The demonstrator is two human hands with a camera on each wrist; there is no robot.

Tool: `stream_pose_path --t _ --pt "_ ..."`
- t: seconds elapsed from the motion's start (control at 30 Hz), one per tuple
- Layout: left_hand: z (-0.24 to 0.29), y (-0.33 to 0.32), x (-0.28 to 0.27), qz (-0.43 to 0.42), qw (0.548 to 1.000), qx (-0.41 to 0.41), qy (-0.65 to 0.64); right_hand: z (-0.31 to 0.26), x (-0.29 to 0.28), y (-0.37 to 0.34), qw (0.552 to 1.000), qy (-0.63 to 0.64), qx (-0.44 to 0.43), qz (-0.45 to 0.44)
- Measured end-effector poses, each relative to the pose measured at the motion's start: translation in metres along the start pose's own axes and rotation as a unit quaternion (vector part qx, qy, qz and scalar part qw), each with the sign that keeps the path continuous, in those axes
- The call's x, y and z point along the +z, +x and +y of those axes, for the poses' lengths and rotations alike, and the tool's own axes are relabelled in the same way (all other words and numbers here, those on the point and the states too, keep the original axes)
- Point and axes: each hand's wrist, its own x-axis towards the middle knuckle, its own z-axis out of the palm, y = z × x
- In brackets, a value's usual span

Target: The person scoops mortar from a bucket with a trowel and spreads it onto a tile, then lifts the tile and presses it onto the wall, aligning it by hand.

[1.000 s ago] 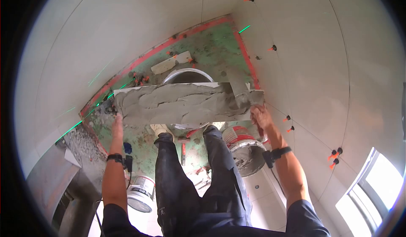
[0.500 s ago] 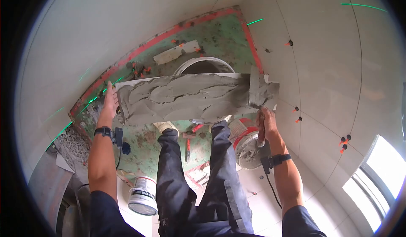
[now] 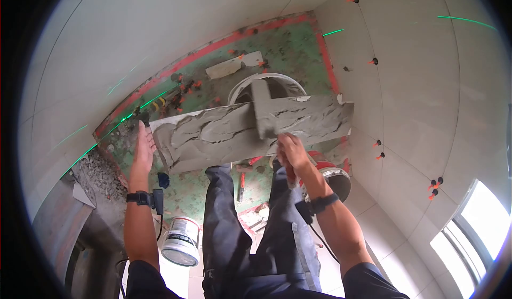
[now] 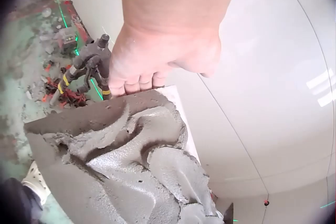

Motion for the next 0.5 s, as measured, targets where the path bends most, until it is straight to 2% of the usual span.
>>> stream_pose_path --t 0.07,0.13,0.17,0.23,0.27,0.33,0.4,0.5 --pt "-0.007 0.002 -0.005 0.010 1.000 -0.001 -0.002 -0.018 0.030 0.017 1.000 0.001 -0.006 -0.025" --pt "-0.015 0.005 -0.008 0.020 1.000 -0.001 -0.005 -0.037 0.054 0.023 0.993 -0.051 -0.008 -0.105" --pt "-0.017 0.006 -0.007 0.026 1.000 -0.004 -0.012 -0.037 0.058 0.022 0.993 -0.052 -0.009 -0.109" --pt "-0.012 0.000 -0.006 0.043 0.999 -0.003 -0.025 -0.038 0.059 0.014 0.995 -0.003 0.011 -0.096" --pt "-0.006 -0.003 -0.002 0.032 0.999 -0.005 -0.021 -0.029 0.047 0.009 0.996 -0.023 -0.003 -0.087" --pt "-0.006 -0.004 -0.002 0.017 1.000 0.000 -0.023 -0.021 0.022 -0.016 0.997 0.002 0.046 -0.066" --pt "-0.005 -0.004 -0.005 0.014 0.999 0.006 -0.031 -0.016 -0.004 -0.037 0.991 -0.072 0.061 -0.093" --pt "-0.005 -0.005 -0.007 -0.005 0.999 0.017 -0.036 0.002 0.002 -0.046 0.996 -0.054 0.044 -0.063"
